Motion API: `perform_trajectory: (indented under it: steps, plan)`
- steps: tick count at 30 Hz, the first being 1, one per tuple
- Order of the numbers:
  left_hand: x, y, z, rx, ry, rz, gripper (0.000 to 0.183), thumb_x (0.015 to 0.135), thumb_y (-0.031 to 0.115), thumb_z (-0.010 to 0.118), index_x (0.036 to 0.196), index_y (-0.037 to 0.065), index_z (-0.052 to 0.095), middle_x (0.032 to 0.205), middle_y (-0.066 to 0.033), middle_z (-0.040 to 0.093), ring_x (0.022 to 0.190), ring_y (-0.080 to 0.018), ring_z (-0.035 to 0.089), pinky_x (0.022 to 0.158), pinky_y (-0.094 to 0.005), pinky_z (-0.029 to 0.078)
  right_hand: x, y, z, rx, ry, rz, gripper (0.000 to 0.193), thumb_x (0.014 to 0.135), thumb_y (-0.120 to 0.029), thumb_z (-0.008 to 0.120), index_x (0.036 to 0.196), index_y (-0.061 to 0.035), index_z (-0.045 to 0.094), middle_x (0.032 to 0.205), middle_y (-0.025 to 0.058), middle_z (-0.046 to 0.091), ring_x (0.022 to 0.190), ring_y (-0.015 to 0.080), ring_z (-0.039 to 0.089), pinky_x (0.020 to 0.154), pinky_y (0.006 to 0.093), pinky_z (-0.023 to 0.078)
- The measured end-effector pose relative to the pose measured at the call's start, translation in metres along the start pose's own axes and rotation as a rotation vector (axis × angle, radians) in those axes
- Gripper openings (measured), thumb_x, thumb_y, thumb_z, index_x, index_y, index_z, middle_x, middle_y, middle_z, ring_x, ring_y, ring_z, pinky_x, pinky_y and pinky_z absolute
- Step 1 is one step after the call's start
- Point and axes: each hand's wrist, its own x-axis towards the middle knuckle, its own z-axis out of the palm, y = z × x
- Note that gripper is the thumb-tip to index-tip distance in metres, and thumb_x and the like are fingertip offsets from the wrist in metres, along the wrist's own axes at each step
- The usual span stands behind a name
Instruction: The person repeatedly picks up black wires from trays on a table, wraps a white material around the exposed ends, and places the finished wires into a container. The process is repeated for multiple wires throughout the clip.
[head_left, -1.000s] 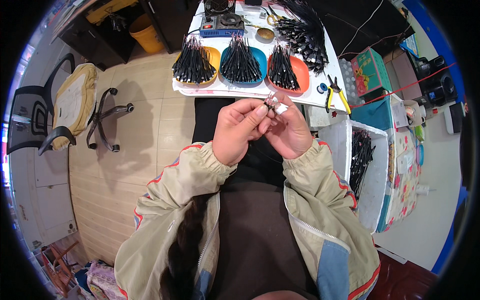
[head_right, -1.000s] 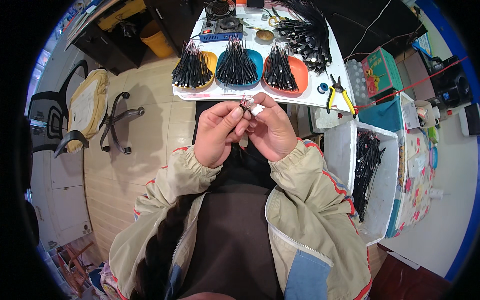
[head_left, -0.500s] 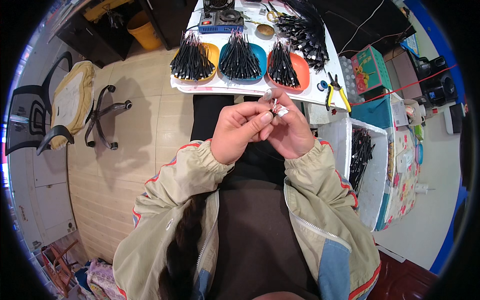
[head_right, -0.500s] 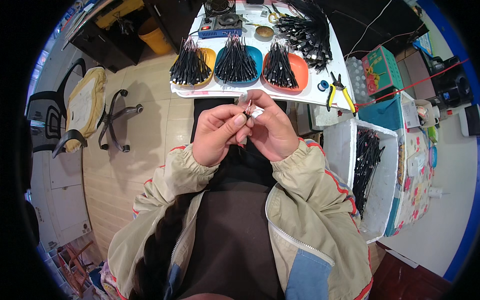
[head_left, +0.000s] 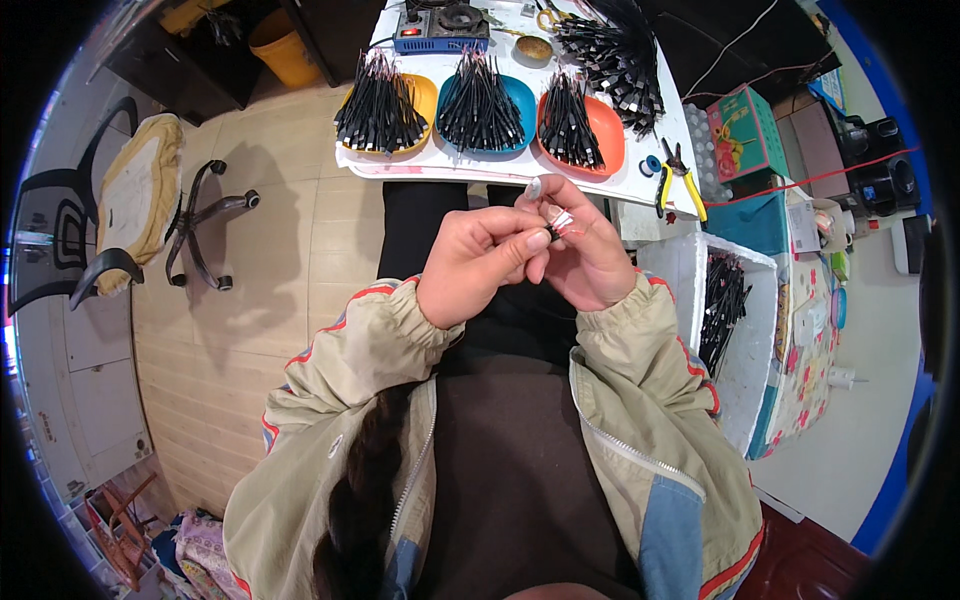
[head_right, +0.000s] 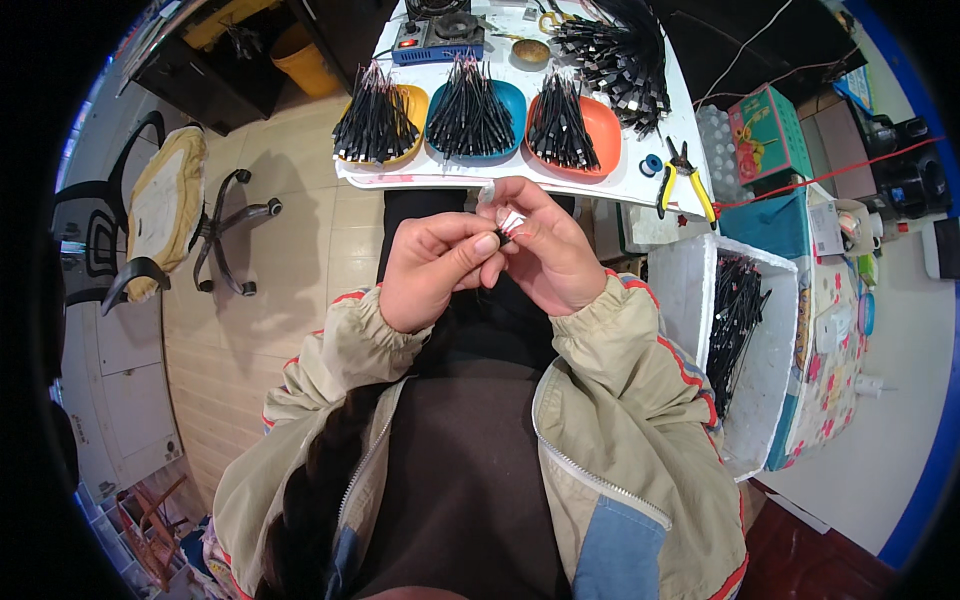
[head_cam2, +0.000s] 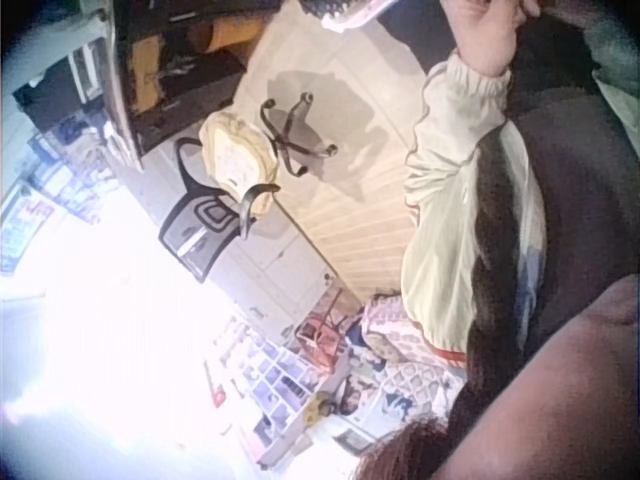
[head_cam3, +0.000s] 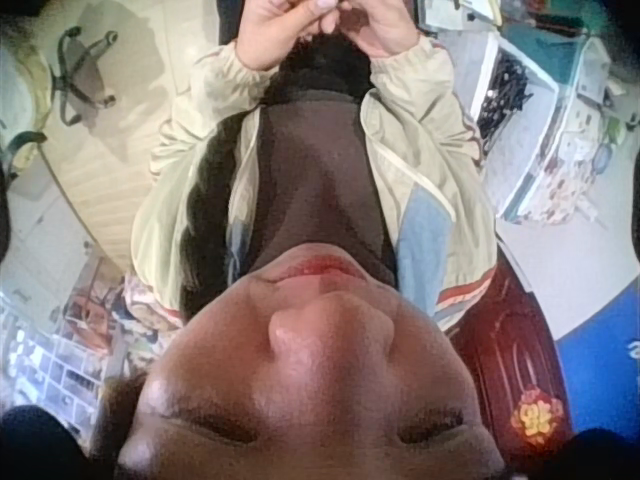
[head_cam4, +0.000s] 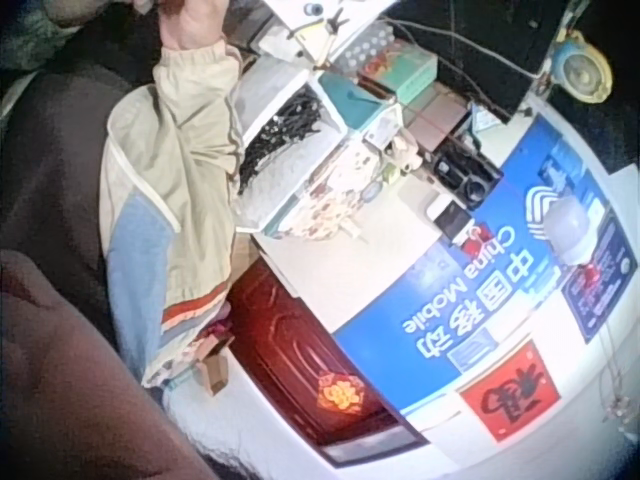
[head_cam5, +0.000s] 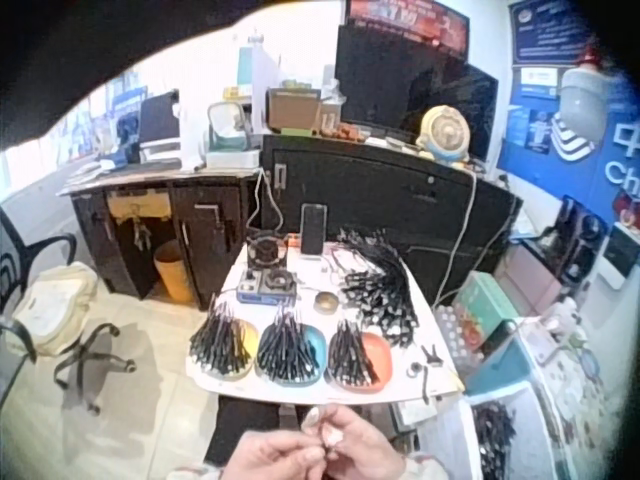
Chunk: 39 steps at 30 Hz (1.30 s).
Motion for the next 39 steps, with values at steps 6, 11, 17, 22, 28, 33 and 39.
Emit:
perform_trajectory:
  steps: [6, 11, 17, 22, 28, 33, 39]
  plan:
    - [0.004, -0.001, -0.004, 0.072, 0.055, -0.008, 0.017, 0.095, 0.011, 0.058, 0.098, -0.004, 0.066, 0.072, -0.0015, 0.060, 0.061, -0.0031, 0.047, 0.052, -0.0181, 0.036, 0.001, 0.010, -0.003, -0.310, 0.208, -0.131, 0.030, 0.094, -0.024, 0.059, 0.116, -0.0064, 0.047, 0.103, 0.0021, 0.052, 0.088, 0.0083, 0.053, 0.074, 0.0224, 0.045]
    - [0.006, -0.003, -0.011, 0.138, 0.061, 0.015, 0.015, 0.095, 0.009, 0.058, 0.095, -0.004, 0.066, 0.072, -0.0006, 0.059, 0.063, -0.0040, 0.051, 0.056, -0.0196, 0.041, 0.002, -0.009, -0.004, -0.583, 0.333, -0.186, 0.018, 0.098, -0.024, 0.056, 0.099, -0.0059, 0.054, 0.079, -0.0012, 0.053, 0.068, 0.0063, 0.045, 0.060, 0.0190, 0.035]
    - [0.004, -0.007, -0.011, 0.286, 0.022, 0.107, 0.017, 0.095, 0.011, 0.058, 0.095, -0.005, 0.064, 0.071, -0.0006, 0.057, 0.062, -0.0054, 0.050, 0.056, -0.0209, 0.043, -0.002, -0.010, 0.009, -1.449, 0.237, -0.397, 0.027, 0.097, -0.019, 0.056, 0.079, 0.0007, 0.055, 0.063, 0.0101, 0.057, 0.053, 0.0146, 0.053, 0.051, 0.0291, 0.043]
    - [-0.002, -0.004, -0.007, 0.215, 0.000, 0.030, 0.014, 0.094, 0.008, 0.059, 0.092, -0.005, 0.064, 0.072, -0.0004, 0.058, 0.063, -0.0044, 0.049, 0.055, -0.0205, 0.040, -0.007, -0.009, 0.004, -1.218, 0.240, -0.381, 0.024, 0.097, -0.019, 0.055, 0.083, 0.0001, 0.057, 0.066, 0.0038, 0.057, 0.059, 0.0094, 0.051, 0.054, 0.0253, 0.042]
    - [-0.007, 0.009, -0.016, 0.117, -0.061, -0.060, 0.017, 0.094, 0.012, 0.060, 0.091, -0.003, 0.066, 0.067, 0.0016, 0.055, 0.058, -0.0026, 0.043, 0.049, -0.0184, 0.032, -0.023, -0.043, -0.004, -1.014, 0.517, -0.182, 0.020, 0.096, -0.021, 0.057, 0.093, -0.0015, 0.059, 0.074, -0.0001, 0.054, 0.067, 0.0065, 0.047, 0.059, 0.0210, 0.036]
    - [-0.001, 0.012, -0.020, 0.042, -0.137, -0.188, 0.017, 0.094, 0.012, 0.060, 0.092, -0.004, 0.065, 0.067, 0.0001, 0.056, 0.057, -0.0035, 0.044, 0.049, -0.0187, 0.032, -0.031, -0.049, 0.011, -1.607, -0.001, -0.475, 0.038, 0.072, -0.009, 0.076, 0.107, -0.0032, 0.065, 0.101, 0.0093, 0.063, 0.089, 0.0237, 0.062, 0.078, 0.0340, 0.050]
    - [0.001, 0.015, -0.020, -0.012, -0.191, -0.224, 0.016, 0.094, 0.010, 0.060, 0.094, -0.005, 0.066, 0.074, -0.0015, 0.060, 0.060, -0.0036, 0.046, 0.051, -0.0186, 0.034, -0.017, -0.050, 0.018, -1.658, -0.155, -0.725, 0.030, 0.063, 0.005, 0.074, 0.091, -0.0024, 0.065, 0.091, 0.0091, 0.063, 0.083, 0.0266, 0.060, 0.069, 0.0348, 0.048]
